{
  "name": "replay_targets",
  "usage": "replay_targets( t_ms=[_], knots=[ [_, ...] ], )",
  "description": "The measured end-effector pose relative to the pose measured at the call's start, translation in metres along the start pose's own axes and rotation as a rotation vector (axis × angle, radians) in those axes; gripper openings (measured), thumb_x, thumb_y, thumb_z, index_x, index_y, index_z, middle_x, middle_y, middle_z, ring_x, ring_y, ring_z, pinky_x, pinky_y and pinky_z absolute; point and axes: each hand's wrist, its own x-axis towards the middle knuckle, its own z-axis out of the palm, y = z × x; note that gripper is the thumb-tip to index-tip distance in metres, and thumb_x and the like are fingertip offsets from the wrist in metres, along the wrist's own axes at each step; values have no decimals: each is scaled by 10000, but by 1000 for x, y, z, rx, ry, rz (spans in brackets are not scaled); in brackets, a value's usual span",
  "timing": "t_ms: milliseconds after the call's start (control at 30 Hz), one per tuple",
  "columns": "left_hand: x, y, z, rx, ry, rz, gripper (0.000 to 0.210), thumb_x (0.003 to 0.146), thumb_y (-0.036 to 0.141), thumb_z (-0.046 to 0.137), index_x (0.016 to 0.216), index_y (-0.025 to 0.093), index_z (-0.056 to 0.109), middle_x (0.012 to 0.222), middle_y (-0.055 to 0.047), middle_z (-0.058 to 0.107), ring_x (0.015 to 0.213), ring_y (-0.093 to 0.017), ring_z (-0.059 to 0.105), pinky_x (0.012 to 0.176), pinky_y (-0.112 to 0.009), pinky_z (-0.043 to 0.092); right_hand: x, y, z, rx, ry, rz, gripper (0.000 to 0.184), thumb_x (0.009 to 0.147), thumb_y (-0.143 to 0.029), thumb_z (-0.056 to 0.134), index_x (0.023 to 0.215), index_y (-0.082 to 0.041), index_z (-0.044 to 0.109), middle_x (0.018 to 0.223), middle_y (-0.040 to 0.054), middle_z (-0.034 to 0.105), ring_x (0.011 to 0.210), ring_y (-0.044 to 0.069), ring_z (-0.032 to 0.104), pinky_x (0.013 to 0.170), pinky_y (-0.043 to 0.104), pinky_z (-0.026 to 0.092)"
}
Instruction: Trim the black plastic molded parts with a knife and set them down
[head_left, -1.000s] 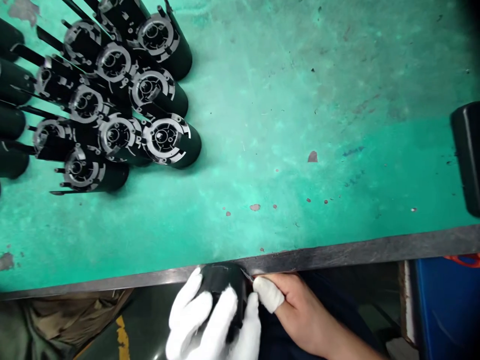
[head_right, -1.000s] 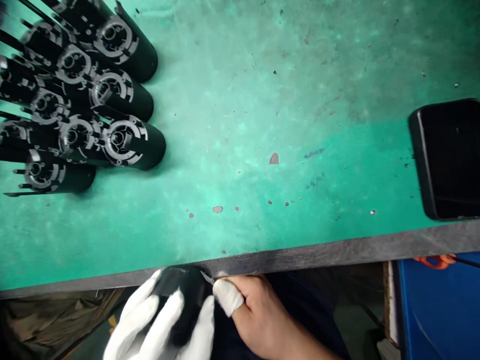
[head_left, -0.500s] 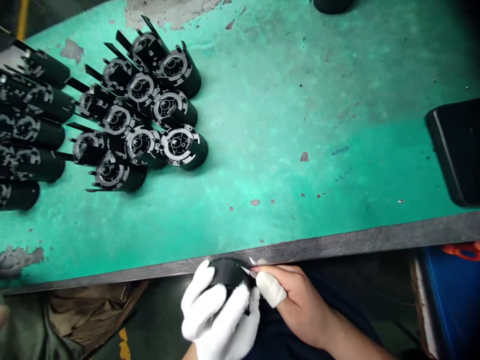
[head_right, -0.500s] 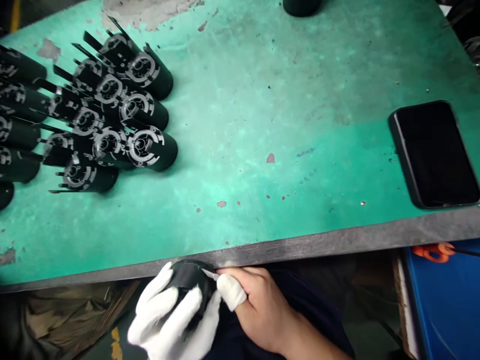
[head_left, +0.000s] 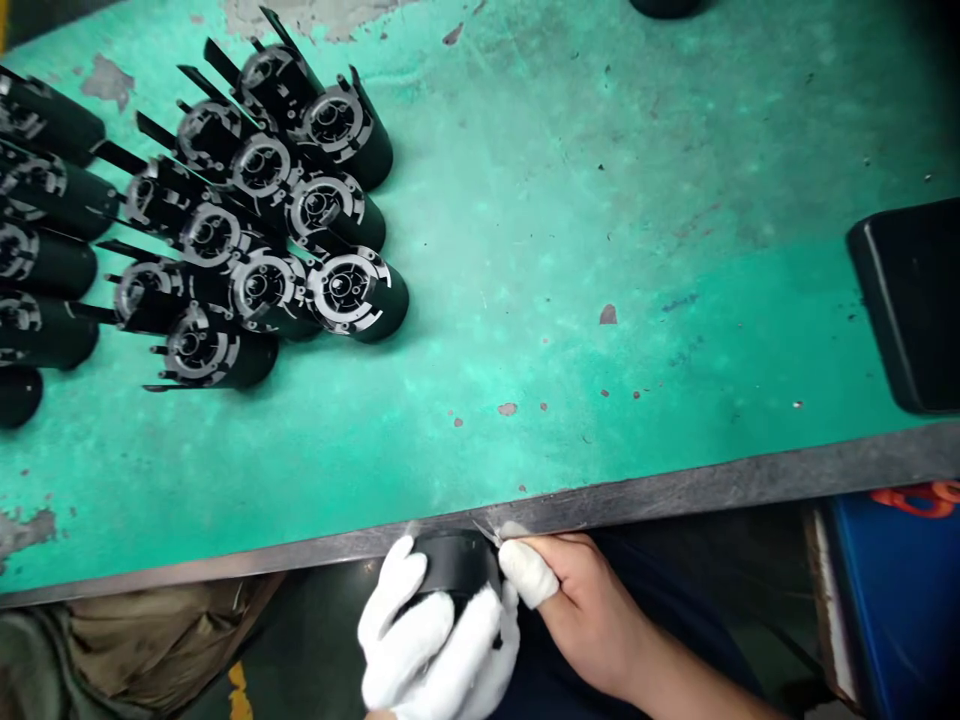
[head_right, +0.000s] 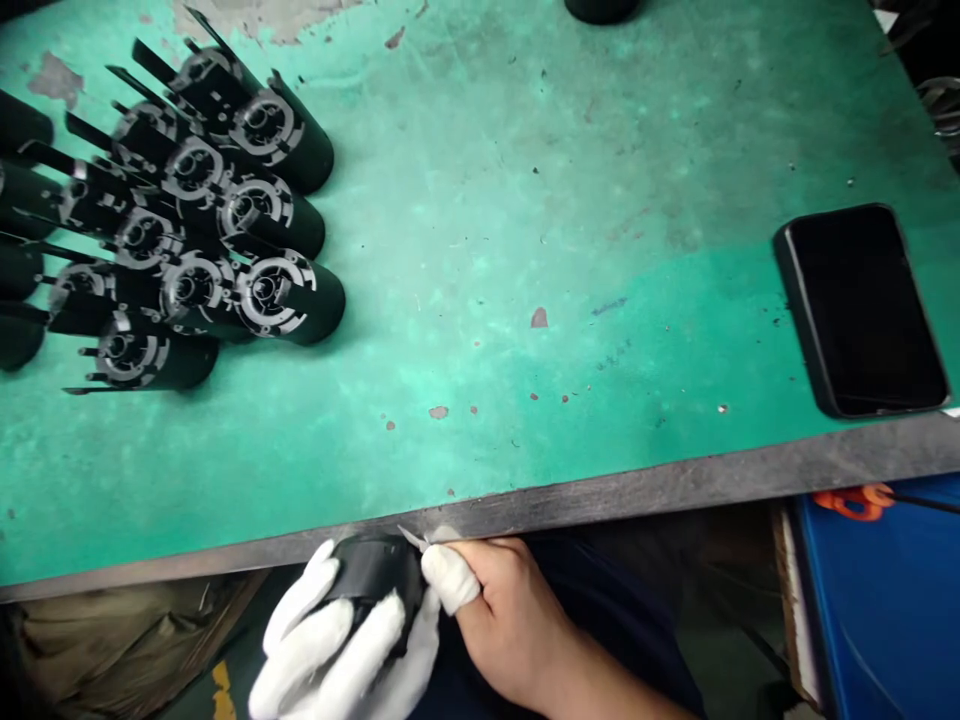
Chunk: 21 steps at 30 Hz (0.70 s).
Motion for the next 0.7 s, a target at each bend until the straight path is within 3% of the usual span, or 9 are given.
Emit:
replay_targets(
  t_ms=[267,500,600,700],
  knots=[
    [-7,0,-2,8,-16,-40,529,486,34,886,877,334,694,893,1,437,933,-233,594,882,-513,622,5,-5,-11,50,-93,-34,372,1030,-383,441,757,-231,642,748,13,636,754,203,579,742,328,467],
    [-10,4,-4,-24,-25,-56,516,493,-15,886,864,284,689,898,-1,429,998,-257,601,943,-538,609,4,-10,1,-20,24,26,390,1027,-371,438,704,-211,586,723,17,641,705,185,565,690,305,440],
    [2,7,-20,-88,-73,-152,450,620,-6,818,933,281,669,993,-16,484,1079,-263,611,988,-523,594,-1,-4,4,-23,18,90,453,1002,-482,450,778,-194,716,789,66,730,792,236,654,716,308,499],
    [25,-10,-32,-52,-168,-315,440,793,94,722,1176,277,608,1270,-90,502,1250,-300,562,1015,-505,582,-5,3,2,-50,75,174,431,887,-568,599,1023,-219,813,1061,95,788,1065,318,691,889,338,540]
  ],
)
